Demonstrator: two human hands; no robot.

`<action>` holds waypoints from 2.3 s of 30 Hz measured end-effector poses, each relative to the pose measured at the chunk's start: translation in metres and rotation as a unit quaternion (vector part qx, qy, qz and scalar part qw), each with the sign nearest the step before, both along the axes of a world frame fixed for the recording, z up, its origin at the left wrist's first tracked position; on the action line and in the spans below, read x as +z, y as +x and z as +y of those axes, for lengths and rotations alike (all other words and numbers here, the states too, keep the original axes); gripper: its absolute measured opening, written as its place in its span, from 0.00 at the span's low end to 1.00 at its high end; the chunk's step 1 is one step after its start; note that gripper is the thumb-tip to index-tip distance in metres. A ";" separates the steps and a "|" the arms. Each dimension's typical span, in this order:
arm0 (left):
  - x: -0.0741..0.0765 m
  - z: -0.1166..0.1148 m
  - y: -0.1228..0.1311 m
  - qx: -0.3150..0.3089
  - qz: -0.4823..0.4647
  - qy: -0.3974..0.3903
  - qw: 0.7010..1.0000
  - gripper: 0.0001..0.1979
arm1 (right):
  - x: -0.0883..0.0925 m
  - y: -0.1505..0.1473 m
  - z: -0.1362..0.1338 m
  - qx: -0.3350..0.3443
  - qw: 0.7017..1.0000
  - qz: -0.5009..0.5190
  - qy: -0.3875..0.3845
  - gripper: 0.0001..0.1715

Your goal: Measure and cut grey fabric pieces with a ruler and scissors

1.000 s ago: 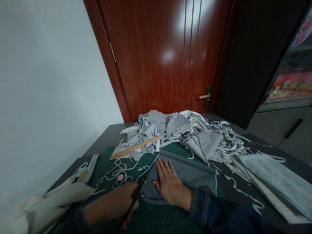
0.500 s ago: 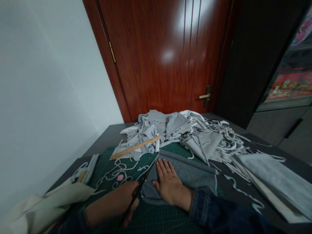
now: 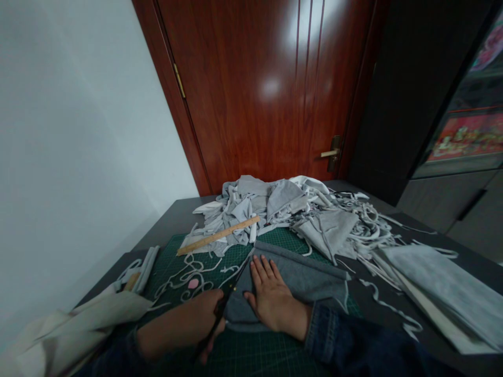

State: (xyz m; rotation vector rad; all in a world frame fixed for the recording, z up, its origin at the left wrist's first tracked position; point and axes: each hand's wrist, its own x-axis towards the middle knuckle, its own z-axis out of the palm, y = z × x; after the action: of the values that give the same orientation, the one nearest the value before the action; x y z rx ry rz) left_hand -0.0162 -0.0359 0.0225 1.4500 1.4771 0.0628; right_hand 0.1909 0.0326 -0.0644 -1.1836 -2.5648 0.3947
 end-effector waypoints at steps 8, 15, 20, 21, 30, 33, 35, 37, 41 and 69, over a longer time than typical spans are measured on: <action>0.000 0.005 0.005 0.006 0.023 0.018 1.000 0.13 | 0.000 -0.001 -0.004 0.010 1.000 -0.001 -0.008 0.47; 0.000 0.003 0.003 0.004 0.024 0.040 0.999 0.14 | -0.003 -0.001 -0.004 0.008 1.000 -0.002 0.000 0.47; 0.001 0.000 0.002 -0.021 0.019 0.042 0.999 0.17 | -0.004 -0.001 -0.004 0.008 1.000 -0.001 0.003 0.47; -0.001 0.001 0.001 -0.019 0.009 0.040 0.999 0.18 | -0.004 -0.001 -0.004 0.008 1.000 0.000 0.003 0.47; -0.022 0.005 -0.008 -0.001 -0.037 0.031 0.999 0.22 | -0.001 -0.001 -0.004 0.012 1.000 0.003 -0.013 0.47; -0.014 0.004 -0.006 0.001 -0.017 0.028 0.999 0.21 | 0.001 -0.001 -0.005 0.011 1.000 0.001 -0.018 0.47; -0.009 0.004 -0.005 -0.005 -0.002 0.025 1.000 0.21 | 0.002 -0.001 -0.005 0.011 1.000 -0.001 -0.023 0.47; -0.005 0.003 -0.003 -0.002 0.004 0.022 1.000 0.21 | 0.002 -0.002 -0.005 0.009 1.000 -0.002 -0.025 0.47; -0.002 0.001 0.001 0.007 0.005 0.032 0.999 0.17 | 0.002 -0.002 -0.005 0.005 1.000 -0.002 -0.019 0.47; -0.009 0.011 0.004 -0.009 0.024 0.043 0.999 0.17 | -0.002 -0.001 -0.012 0.015 1.000 0.004 -0.004 0.47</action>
State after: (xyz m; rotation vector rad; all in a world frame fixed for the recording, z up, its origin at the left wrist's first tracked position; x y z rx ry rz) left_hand -0.0122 -0.0248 0.0131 1.5425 1.5152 0.0819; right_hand 0.1902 0.0207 -0.0668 -1.1437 -2.5793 0.4173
